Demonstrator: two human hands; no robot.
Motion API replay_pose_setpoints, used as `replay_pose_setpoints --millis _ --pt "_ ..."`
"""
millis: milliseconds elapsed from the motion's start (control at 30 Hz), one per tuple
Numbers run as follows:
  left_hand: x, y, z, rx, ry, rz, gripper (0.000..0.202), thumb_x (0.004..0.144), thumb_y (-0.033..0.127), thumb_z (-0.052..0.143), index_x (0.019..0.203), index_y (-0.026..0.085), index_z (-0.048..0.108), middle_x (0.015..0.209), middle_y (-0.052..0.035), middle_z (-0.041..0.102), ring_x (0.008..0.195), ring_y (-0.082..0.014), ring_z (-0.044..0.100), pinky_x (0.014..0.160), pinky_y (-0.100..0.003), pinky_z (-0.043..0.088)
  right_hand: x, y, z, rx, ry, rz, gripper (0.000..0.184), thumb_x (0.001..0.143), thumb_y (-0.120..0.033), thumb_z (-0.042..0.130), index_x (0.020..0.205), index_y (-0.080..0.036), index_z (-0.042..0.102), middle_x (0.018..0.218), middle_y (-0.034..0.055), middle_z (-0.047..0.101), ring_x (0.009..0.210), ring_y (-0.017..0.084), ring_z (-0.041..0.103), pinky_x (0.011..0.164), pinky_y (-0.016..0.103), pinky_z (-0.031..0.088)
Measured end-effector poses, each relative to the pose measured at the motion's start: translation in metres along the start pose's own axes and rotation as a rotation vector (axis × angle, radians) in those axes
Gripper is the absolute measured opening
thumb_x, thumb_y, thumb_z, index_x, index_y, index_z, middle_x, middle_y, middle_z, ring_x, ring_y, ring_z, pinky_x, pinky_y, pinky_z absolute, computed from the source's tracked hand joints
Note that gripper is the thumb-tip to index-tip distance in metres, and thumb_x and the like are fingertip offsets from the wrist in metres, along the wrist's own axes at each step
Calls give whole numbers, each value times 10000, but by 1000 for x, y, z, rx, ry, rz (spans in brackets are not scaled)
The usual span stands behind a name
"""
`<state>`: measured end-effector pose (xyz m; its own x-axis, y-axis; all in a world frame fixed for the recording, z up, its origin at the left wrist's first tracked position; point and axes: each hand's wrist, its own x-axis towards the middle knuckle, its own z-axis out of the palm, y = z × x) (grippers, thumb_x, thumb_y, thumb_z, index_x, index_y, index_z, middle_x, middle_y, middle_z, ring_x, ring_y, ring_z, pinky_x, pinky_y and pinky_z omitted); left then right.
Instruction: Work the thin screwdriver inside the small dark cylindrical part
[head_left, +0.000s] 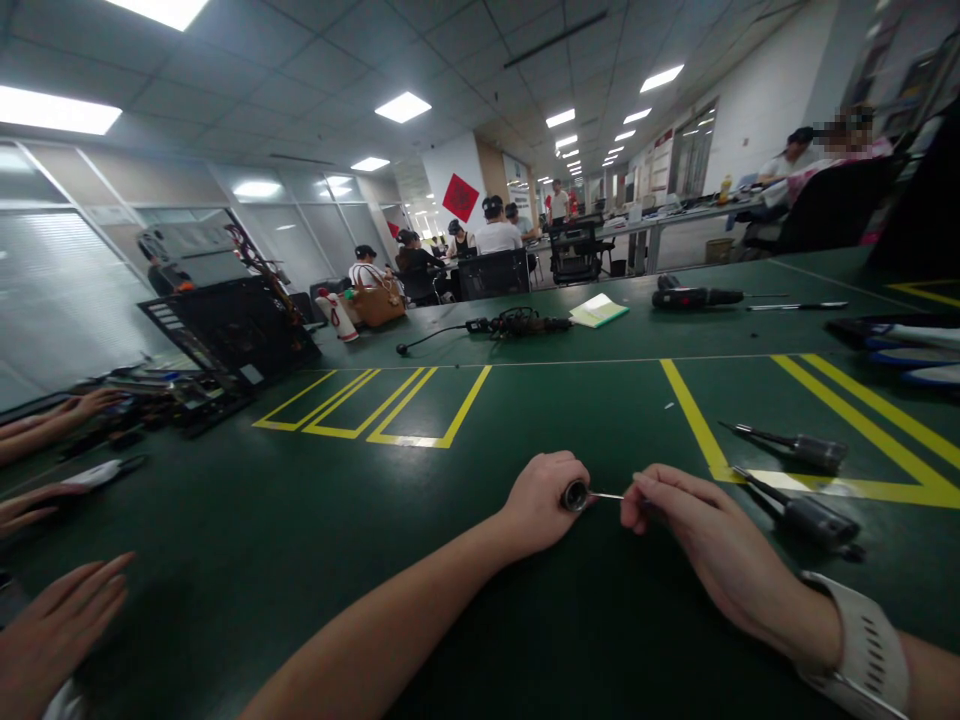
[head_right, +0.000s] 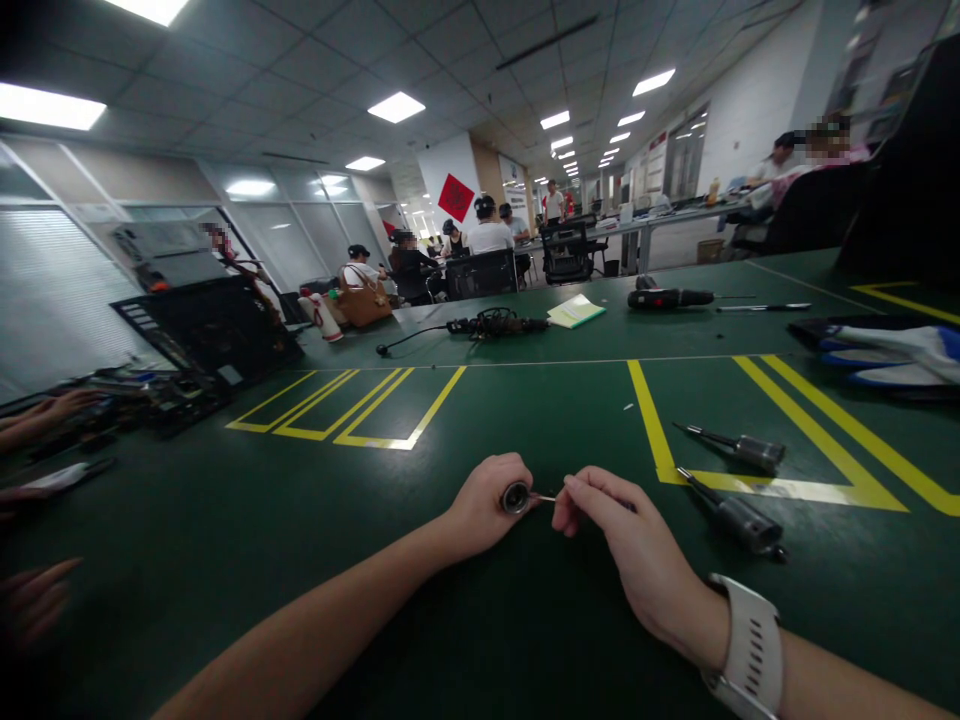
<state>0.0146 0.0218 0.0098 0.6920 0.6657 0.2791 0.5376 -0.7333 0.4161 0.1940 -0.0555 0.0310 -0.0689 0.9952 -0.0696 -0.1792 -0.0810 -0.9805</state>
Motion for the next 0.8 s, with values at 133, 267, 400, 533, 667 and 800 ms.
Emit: replay_pose_setpoints --millis 133,267,400,533,667,800 --pt "1 -2 1 -31 3 -14 112 782 232 621 750 168 535 754 6 544 683 -127 495 651 -251 375 5 3 -2 118 27 54 256 791 -379 585 647 -181 660 657 37 643 659 189 551 655 339 433" --pt "1 -2 0 -81 -36 23 125 786 237 619 736 163 533 744 6 542 685 -124 498 655 -249 383 5 1 -2 151 43 74 269 760 -402 609 628 -174 662 634 48 647 640 194 557 631 343 442" --pt "2 -1 -1 -61 -30 15 128 793 246 617 735 165 536 742 6 544 700 -129 507 667 -256 386 4 0 -2 151 56 69 273 746 -414 625 611 -178 658 612 44 634 622 192 546 619 342 437" --pt "2 0 -2 -34 8 -28 149 792 247 617 704 163 530 720 7 535 683 -131 502 646 -255 380 2 1 -2 135 58 48 262 755 -414 626 630 -186 657 642 38 632 647 194 546 641 344 433" --pt "2 0 -1 -25 -6 -30 128 788 242 623 722 167 544 733 8 548 705 -134 515 667 -259 386 -1 1 -1 -8 59 -39 284 804 -429 559 654 -202 639 676 31 618 694 207 554 676 355 431" --pt "1 0 0 48 -5 -9 84 787 222 614 753 169 557 755 -4 567 722 -144 522 665 -266 371 -7 -1 2 -384 -4 -186 306 838 -430 506 649 -218 621 661 18 591 670 204 538 632 339 400"
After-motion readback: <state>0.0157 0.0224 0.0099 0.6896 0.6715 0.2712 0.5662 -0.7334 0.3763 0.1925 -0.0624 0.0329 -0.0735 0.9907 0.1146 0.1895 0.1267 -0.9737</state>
